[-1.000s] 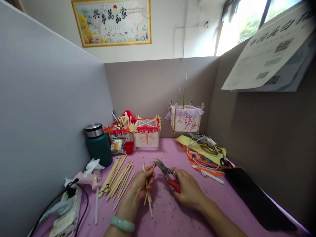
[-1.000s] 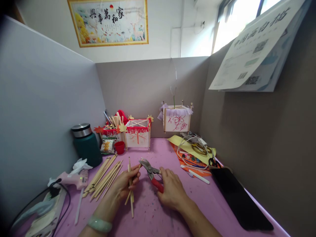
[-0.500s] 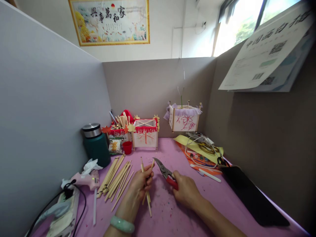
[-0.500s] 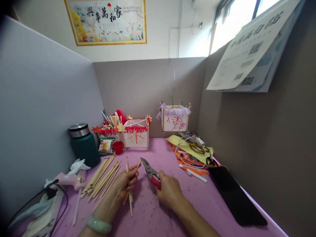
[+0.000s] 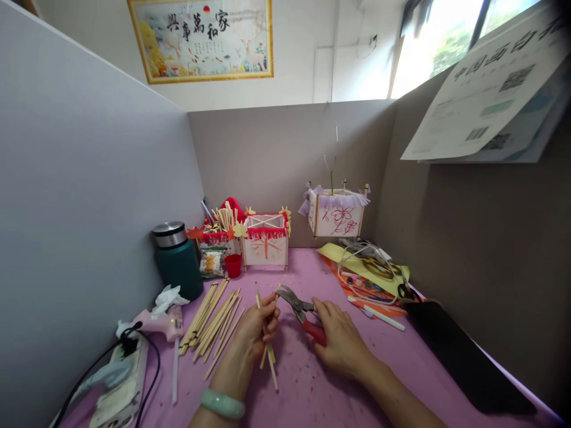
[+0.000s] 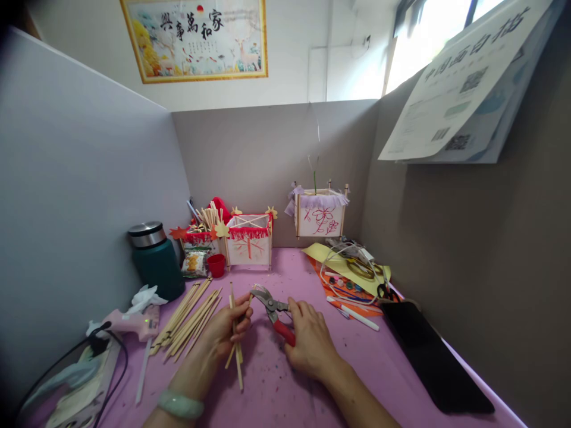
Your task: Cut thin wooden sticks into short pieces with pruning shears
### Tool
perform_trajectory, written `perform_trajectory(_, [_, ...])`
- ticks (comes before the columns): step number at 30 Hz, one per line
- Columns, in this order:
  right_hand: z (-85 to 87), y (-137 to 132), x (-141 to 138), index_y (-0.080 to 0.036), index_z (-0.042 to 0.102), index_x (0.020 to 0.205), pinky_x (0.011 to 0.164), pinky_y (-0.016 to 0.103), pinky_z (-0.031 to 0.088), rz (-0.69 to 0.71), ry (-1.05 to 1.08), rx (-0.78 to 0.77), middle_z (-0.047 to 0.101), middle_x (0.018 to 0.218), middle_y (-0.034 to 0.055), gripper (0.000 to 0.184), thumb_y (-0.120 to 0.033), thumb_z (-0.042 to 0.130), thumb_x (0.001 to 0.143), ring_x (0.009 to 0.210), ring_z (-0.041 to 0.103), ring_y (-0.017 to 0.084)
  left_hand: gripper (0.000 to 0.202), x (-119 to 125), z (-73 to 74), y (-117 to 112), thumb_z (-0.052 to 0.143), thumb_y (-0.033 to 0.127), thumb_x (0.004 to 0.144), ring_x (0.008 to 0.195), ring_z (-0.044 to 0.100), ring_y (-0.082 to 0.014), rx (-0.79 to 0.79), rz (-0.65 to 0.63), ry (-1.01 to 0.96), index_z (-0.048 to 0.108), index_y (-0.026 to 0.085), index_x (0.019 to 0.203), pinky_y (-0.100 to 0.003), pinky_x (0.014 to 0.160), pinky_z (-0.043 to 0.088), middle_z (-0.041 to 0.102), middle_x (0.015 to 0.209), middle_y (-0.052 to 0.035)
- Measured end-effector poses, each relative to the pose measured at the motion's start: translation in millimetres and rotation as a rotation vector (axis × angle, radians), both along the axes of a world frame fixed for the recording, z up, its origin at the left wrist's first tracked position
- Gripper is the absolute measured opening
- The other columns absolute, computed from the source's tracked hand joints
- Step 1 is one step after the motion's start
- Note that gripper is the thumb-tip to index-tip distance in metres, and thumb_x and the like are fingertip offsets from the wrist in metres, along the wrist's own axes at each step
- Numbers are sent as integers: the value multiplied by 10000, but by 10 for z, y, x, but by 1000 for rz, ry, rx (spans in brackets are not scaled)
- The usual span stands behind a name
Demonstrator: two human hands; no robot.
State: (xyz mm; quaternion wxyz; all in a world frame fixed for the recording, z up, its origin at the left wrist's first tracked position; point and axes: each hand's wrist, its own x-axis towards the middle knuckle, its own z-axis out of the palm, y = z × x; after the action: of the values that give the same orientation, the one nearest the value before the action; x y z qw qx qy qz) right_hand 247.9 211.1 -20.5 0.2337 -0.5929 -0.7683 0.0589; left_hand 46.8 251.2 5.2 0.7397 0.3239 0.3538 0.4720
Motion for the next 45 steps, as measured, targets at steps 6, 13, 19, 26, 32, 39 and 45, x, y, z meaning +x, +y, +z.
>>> perform_trajectory(6, [23, -20, -13, -168, 328, 1371, 938, 355, 293, -20, -23, -34, 476, 1228, 118, 770, -252, 597, 654, 1115, 414, 269, 214, 36, 14, -24, 468, 79, 822, 325, 343, -36, -19, 41, 17, 499, 130, 1028, -125, 285, 181, 493, 548, 43])
perform_trajectory(13, [105, -55, -28, -195, 458, 1210, 800, 282, 351, 5, -5, -88, 547, 1086, 88, 561, -208, 580, 662, 982, 507, 229, 246, 44, 6, -13, 467, 86, 829, 320, 336, -36, -63, 51, 52, 505, 122, 1069, -127, 288, 171, 485, 535, 46])
perform_trajectory(19, [104, -58, -18, -211, 526, 1007, 701, 249, 345, 7, -11, -104, 589, 980, 54, 341, -211, 585, 671, 866, 564, 200, 229, 39, -34, 4, 468, 78, 806, 301, 285, -30, -69, 39, 60, 506, 136, 1024, -130, 290, 129, 470, 530, 56])
perform_trajectory(26, [62, -46, -46, -213, 538, 852, 647, 255, 321, -6, -31, -71, 647, 880, 36, 141, -219, 548, 711, 792, 589, 195, 233, 21, -29, -9, 485, 94, 799, 308, 278, -26, -42, 11, 74, 513, 133, 1027, -135, 299, 128, 461, 527, 60])
perform_trajectory(32, [61, -34, -22, -201, 459, 1221, 790, 281, 360, -6, -17, -44, 583, 1094, 83, 560, -277, 603, 686, 974, 542, 232, 250, 22, -7, -11, 548, 133, 771, 309, 263, -21, -33, 10, 78, 510, 152, 1017, -138, 305, 108, 465, 539, 67])
perform_trajectory(39, [32, -25, 1, -172, 426, 1255, 820, 290, 361, 29, -31, -46, 554, 1120, 107, 622, -255, 593, 662, 999, 520, 238, 270, 54, 3, -30, 497, 121, 776, 298, 261, -30, -16, 44, 137, 528, 137, 1044, -143, 291, 119, 476, 534, 59])
perform_trajectory(45, [79, -49, -12, -201, 536, 896, 639, 259, 324, -9, -55, -63, 634, 897, 62, 193, -214, 529, 703, 790, 584, 206, 324, 50, 10, -53, 502, 116, 780, 302, 250, -25, -9, 45, 170, 517, 118, 1104, -143, 297, 118, 469, 540, 61])
